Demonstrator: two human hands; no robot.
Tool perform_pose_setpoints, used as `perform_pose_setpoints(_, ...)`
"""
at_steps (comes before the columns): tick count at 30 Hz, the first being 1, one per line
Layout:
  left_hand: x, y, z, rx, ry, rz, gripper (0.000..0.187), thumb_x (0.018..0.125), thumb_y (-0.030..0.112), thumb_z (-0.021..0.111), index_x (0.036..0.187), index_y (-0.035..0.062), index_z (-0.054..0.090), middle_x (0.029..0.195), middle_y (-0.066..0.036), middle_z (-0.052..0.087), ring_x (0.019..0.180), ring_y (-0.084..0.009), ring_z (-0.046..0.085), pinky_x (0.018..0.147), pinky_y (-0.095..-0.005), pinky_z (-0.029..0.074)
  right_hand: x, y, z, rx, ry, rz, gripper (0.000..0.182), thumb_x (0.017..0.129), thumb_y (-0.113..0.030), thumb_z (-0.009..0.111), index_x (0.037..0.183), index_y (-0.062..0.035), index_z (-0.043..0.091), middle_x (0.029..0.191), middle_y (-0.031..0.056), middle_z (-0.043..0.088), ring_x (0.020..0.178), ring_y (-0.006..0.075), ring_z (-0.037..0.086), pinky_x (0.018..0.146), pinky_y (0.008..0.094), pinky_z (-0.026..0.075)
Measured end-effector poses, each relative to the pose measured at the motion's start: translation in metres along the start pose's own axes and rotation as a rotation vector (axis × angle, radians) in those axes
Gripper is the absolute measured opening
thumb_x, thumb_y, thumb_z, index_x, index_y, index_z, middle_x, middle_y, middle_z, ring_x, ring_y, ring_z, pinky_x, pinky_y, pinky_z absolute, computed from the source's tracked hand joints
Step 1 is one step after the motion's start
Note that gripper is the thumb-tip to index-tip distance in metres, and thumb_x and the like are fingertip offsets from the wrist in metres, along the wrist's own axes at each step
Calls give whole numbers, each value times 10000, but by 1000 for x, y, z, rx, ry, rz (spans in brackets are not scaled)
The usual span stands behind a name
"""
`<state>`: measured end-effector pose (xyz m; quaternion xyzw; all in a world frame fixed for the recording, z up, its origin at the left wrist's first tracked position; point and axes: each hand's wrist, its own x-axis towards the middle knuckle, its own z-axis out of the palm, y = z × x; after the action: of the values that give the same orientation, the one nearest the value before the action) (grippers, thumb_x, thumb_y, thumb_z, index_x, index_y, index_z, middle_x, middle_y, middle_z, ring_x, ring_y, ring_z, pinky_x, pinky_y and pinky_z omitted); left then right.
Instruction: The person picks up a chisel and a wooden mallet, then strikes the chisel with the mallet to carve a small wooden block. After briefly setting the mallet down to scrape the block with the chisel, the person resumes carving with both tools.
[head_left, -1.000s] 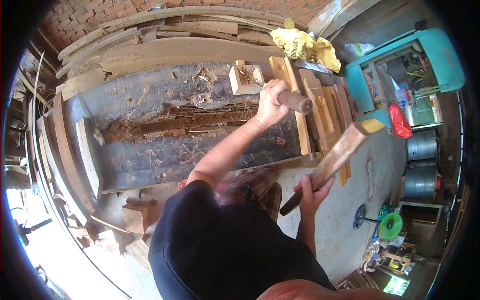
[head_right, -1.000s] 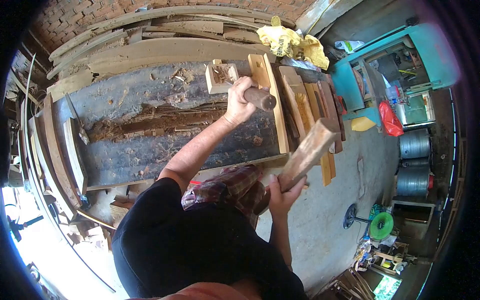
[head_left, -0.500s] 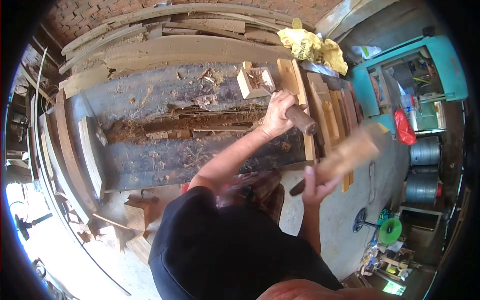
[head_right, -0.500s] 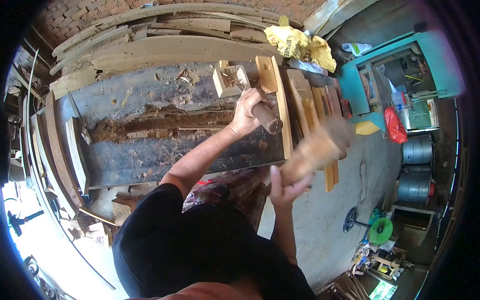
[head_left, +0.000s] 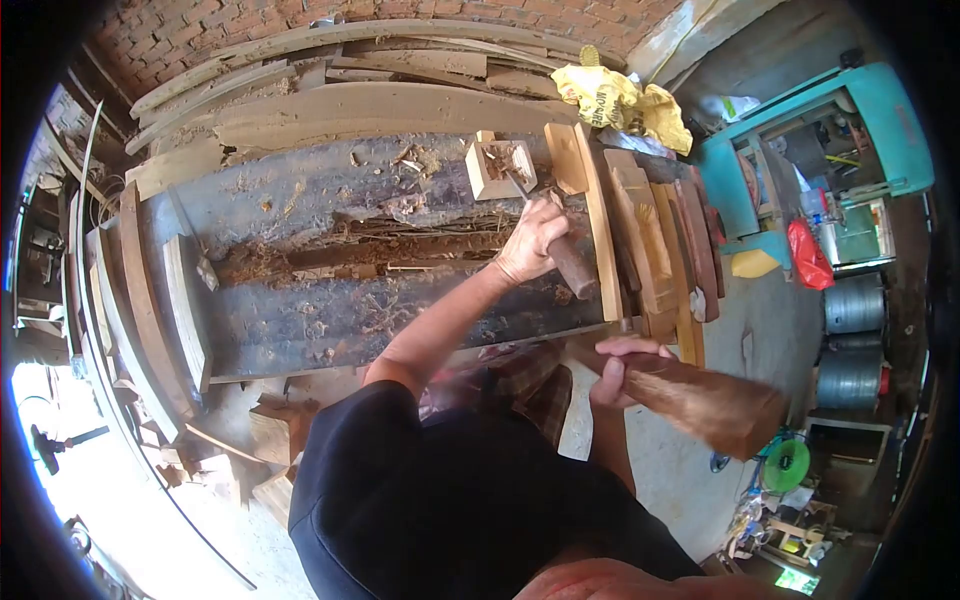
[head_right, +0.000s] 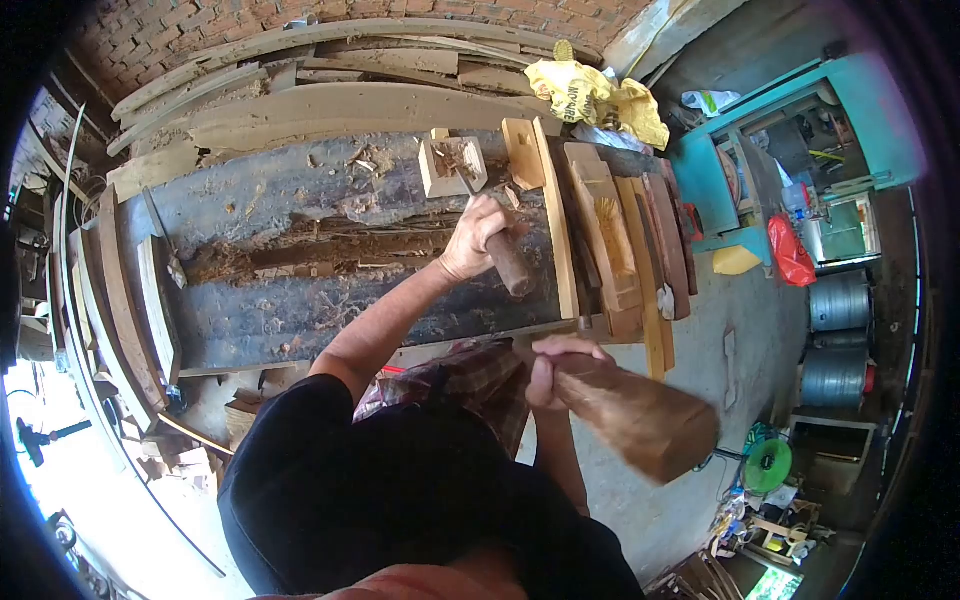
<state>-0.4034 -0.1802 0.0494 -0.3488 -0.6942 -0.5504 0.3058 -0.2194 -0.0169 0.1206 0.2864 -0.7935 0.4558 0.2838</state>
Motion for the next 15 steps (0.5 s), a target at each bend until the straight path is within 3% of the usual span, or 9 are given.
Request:
perform_pose_setpoints(1, -1, -1, -1, 18, -8, -31, 253, 688, 141, 779, 843, 106, 582, 803, -50, 542, 791, -279, 531, 735, -399, 395, -6, 1, 17, -1, 8, 3, 472, 815, -144, 709, 1167, 44, 456, 937, 180, 580, 831, 253, 586, 773, 335, 479)
perform_pose_setpoints(3, -3, -6, -2, 4, -17, -52, 248, 693, 145, 774, 878, 111, 613, 801, -49, 547, 800, -280, 529, 755, -400, 392, -17, 16, 39, -502, 41, 189, 492, 817, -154, 706, 1212, 29, 477, 918, 123, 581, 629, 232, 589, 707, 320, 504)
perform_pose_setpoints(4, -5, -6, -3, 17, -19, -5, 242, 697, 139, 773, 872, 107, 609, 796, -51, 544, 795, -282, 529, 744, -399, 393, -19, 14, 38, -583, -67, 262, 645, 813, -109, 732, 1317, 38, 357, 937, 123, 574, 682, 204, 588, 654, 298, 505)
perform_pose_setpoints(5, -5, -7, -3, 36, -16, 42, 236, 702, 133, 771, 867, 102, 604, 792, -54, 542, 789, -283, 529, 733, -399, 393, -26, 11, 36, -583, -63, 252, 645, 813, -109, 732, 1317, 38, 357, 937, 123, 574, 682, 204, 588, 654, 298, 505)
perform_pose_setpoints(7, 3, 0, -4, 29, 23, 41, 234, 706, 124, 772, 854, 100, 593, 789, -57, 540, 780, -283, 529, 718, -397, 394, -31, -4, 33, -125, 252, 621, 729, 828, -36, 694, 1387, 36, 234, 954, 137, 565, 686, 168, 577, 590, 260, 493)
perform_pose_setpoints(9, 9, 16, -2, 41, 74, 14, 254, 706, 91, 779, 814, 91, 550, 783, -62, 535, 757, -280, 532, 680, -390, 396, -18, -29, 33, 54, 540, 627, 705, 856, -20, 640, 1405, 24, 199, 841, 102, 551, 575, 131, 546, 528, 248, 477)
perform_pose_setpoints(15, 32, 34, 10, -9, 169, -90, 309, 657, 105, 806, 793, 77, 531, 774, -73, 532, 747, -292, 538, 680, -395, 423, -20, -45, 10, 31, 422, 689, 605, 866, -51, 629, 1344, 16, 264, 815, 93, 529, 552, 136, 534, 517, 244, 476)
